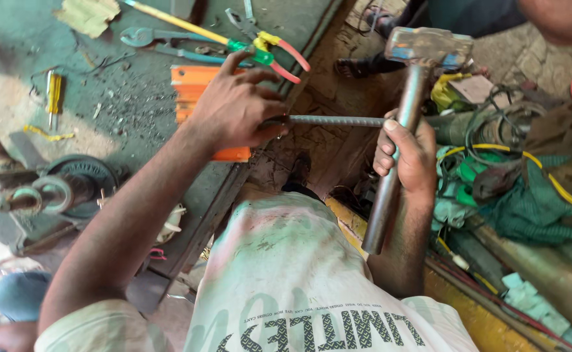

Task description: The person uses a hammer and metal rod to strike an orange cylindrical electrical component on a workbench, then uses a screwdriver to adjust internal wires and coils.

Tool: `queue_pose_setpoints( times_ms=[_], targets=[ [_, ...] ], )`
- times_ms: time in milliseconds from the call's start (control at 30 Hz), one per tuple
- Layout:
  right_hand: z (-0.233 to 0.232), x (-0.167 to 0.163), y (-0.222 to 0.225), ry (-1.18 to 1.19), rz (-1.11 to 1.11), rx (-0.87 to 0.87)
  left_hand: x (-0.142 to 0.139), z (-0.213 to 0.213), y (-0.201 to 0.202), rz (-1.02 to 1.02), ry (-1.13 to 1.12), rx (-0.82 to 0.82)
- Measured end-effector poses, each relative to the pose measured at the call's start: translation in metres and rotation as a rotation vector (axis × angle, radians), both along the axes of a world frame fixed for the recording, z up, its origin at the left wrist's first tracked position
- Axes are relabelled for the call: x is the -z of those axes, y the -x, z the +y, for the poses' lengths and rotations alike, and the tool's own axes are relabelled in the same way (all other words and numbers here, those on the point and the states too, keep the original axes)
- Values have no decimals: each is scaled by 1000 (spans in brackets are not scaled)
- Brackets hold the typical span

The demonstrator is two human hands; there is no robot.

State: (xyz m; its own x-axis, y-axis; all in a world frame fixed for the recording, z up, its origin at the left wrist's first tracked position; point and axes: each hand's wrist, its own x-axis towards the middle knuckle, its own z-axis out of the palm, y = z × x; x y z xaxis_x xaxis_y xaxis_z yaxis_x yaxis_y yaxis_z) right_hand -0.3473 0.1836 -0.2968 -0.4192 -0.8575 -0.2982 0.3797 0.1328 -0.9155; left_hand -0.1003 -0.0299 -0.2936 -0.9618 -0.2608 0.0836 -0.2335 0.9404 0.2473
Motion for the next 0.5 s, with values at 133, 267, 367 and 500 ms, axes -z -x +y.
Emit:
queue_pose_setpoints(
  times_ms=[133, 267, 367, 500],
  targets=[
    [8, 1, -9, -30, 3, 58, 3, -3, 3, 44, -15, 54],
    [14, 0, -19, -23, -6, 92, 7, -3, 4, -30, 11, 23],
    [22, -4, -25, -59, -14, 116, 9, -2, 5, -75, 6, 25],
    [45, -1, -31, -91, 17, 142, 11, -1, 6, -99, 73, 32]
  ],
)
